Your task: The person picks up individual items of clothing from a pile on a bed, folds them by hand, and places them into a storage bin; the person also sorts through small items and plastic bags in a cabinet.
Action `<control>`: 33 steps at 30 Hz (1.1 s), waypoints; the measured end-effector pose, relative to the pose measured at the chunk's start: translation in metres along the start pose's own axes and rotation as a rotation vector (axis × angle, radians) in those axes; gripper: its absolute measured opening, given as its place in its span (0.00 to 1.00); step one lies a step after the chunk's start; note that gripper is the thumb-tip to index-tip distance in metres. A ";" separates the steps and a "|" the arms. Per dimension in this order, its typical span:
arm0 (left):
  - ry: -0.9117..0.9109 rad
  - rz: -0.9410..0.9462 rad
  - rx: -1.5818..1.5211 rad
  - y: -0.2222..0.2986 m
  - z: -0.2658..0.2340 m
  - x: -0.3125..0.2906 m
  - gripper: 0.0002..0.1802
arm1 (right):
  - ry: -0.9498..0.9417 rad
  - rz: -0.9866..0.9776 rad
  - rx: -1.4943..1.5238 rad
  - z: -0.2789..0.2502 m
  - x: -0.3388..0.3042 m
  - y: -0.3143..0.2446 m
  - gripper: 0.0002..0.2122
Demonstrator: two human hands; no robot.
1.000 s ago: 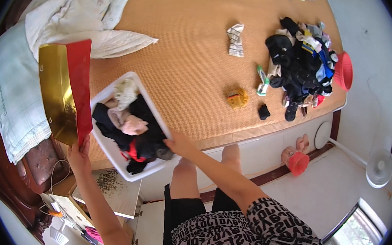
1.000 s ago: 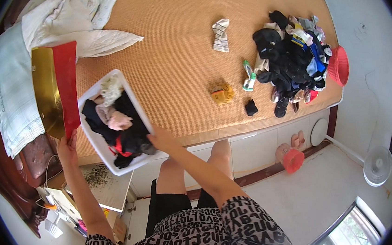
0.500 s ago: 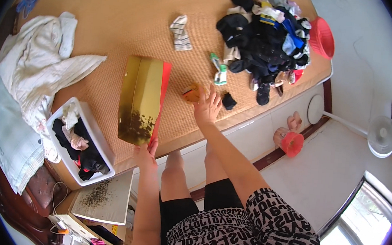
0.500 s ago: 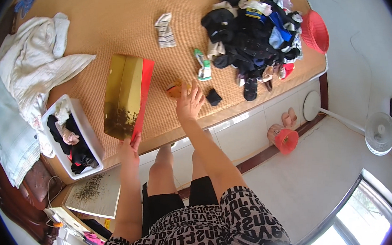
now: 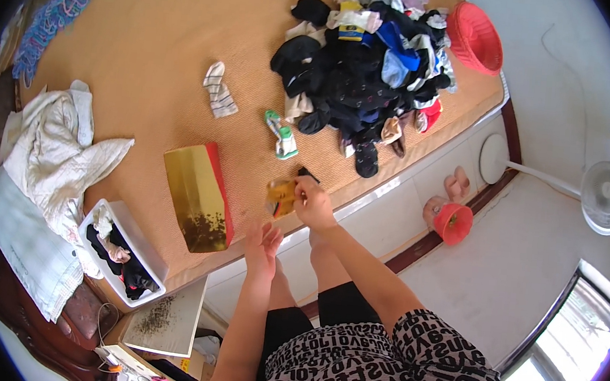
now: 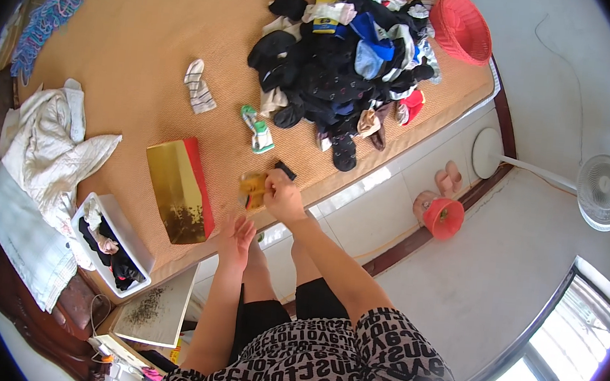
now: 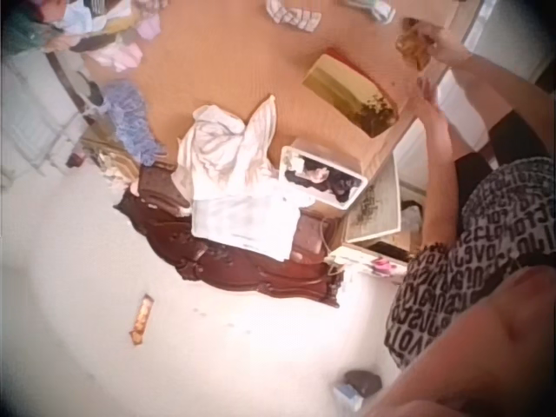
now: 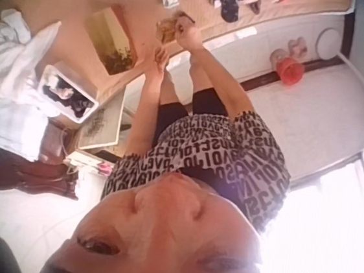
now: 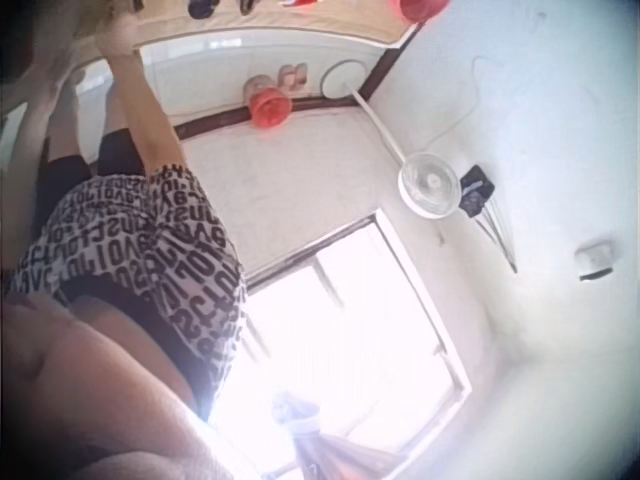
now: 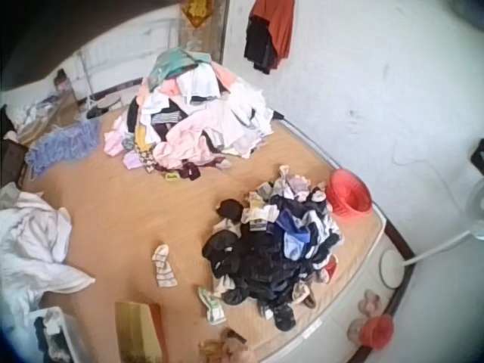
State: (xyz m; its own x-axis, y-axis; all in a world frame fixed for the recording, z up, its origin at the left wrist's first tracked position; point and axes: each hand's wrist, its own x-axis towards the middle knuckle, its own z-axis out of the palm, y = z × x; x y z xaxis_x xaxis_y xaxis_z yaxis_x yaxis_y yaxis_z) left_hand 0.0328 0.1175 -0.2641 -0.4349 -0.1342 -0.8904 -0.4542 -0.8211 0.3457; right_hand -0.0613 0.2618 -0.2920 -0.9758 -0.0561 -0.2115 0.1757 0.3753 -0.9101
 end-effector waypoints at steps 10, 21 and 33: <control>-0.289 0.484 0.624 0.000 0.150 -0.007 0.23 | 0.065 0.083 0.241 -0.092 0.013 -0.033 0.09; -0.223 0.756 1.188 0.002 0.195 -0.040 0.24 | 0.050 0.090 0.201 -0.124 0.030 -0.064 0.14; -0.264 0.719 0.992 0.021 0.176 -0.039 0.13 | 0.017 0.110 0.344 -0.112 0.015 -0.087 0.18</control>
State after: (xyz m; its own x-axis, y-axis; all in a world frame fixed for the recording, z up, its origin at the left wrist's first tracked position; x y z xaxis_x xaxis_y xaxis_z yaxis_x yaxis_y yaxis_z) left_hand -0.0963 0.2028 -0.1697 -0.9170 -0.1688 -0.3615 -0.3891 0.1780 0.9038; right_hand -0.1055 0.3317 -0.1763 -0.9500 -0.0165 -0.3118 0.3109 0.0451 -0.9494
